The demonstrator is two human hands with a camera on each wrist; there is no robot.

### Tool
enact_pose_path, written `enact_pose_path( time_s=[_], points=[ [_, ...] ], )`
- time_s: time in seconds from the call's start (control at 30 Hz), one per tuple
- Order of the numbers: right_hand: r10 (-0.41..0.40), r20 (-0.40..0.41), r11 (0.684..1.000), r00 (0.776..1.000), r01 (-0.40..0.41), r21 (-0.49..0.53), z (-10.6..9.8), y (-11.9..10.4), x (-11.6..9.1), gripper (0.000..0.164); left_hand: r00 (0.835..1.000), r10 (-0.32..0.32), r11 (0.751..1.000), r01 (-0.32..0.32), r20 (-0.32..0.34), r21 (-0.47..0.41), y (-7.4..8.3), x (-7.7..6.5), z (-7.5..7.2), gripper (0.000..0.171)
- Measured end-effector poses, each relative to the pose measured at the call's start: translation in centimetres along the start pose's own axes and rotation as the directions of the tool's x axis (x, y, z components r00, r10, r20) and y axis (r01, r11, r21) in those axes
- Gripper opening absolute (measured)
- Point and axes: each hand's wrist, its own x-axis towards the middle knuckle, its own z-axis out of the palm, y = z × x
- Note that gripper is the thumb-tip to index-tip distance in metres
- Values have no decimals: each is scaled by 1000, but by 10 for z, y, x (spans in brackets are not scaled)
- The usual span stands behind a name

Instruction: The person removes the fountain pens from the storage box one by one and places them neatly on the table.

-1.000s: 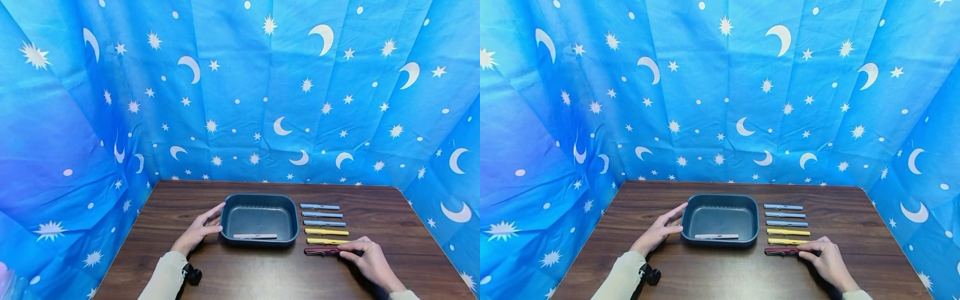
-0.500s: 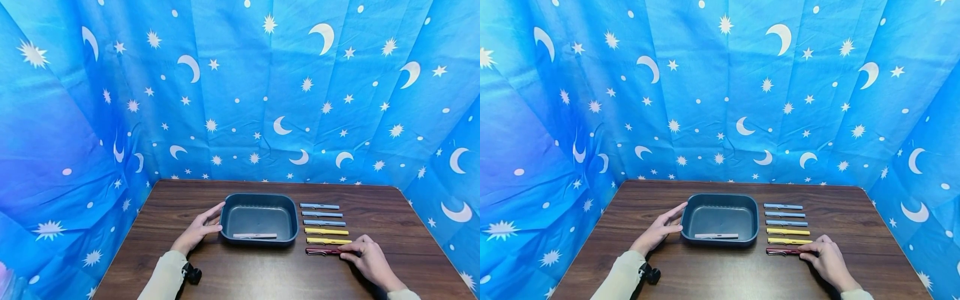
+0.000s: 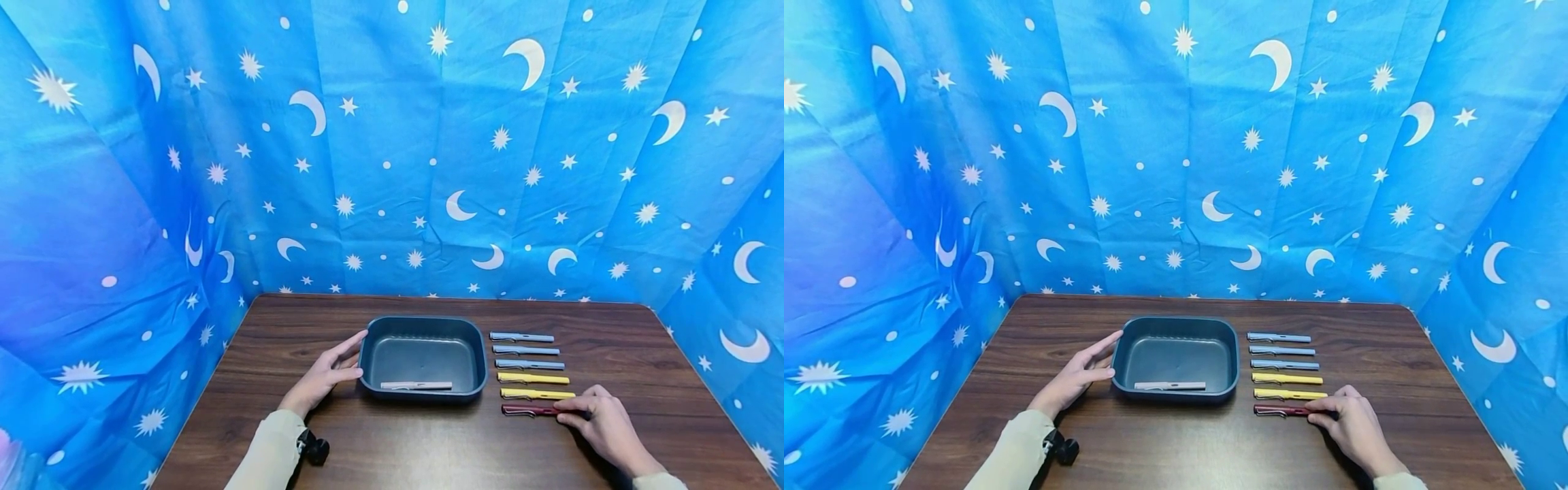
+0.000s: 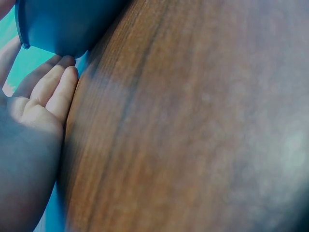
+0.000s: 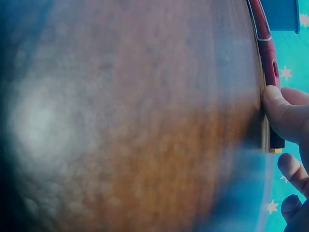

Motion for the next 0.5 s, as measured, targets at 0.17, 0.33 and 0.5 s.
enact_pose_path(
  time_s=[0.17,0.33,0.5],
  points=[
    [11,14,1000,1000,-11,-13,0,-1,1,27,1000,3,1000,-3,-2,5,0,0,0,71],
    [46,52,999,998,-45,-26,-2,-3,2,25,1000,2,1000,-2,-1,6,0,0,0,71],
    [55,66,998,996,-53,-39,-4,-4,3,24,1000,-1,1000,1,0,3,0,0,0,71]
  ],
)
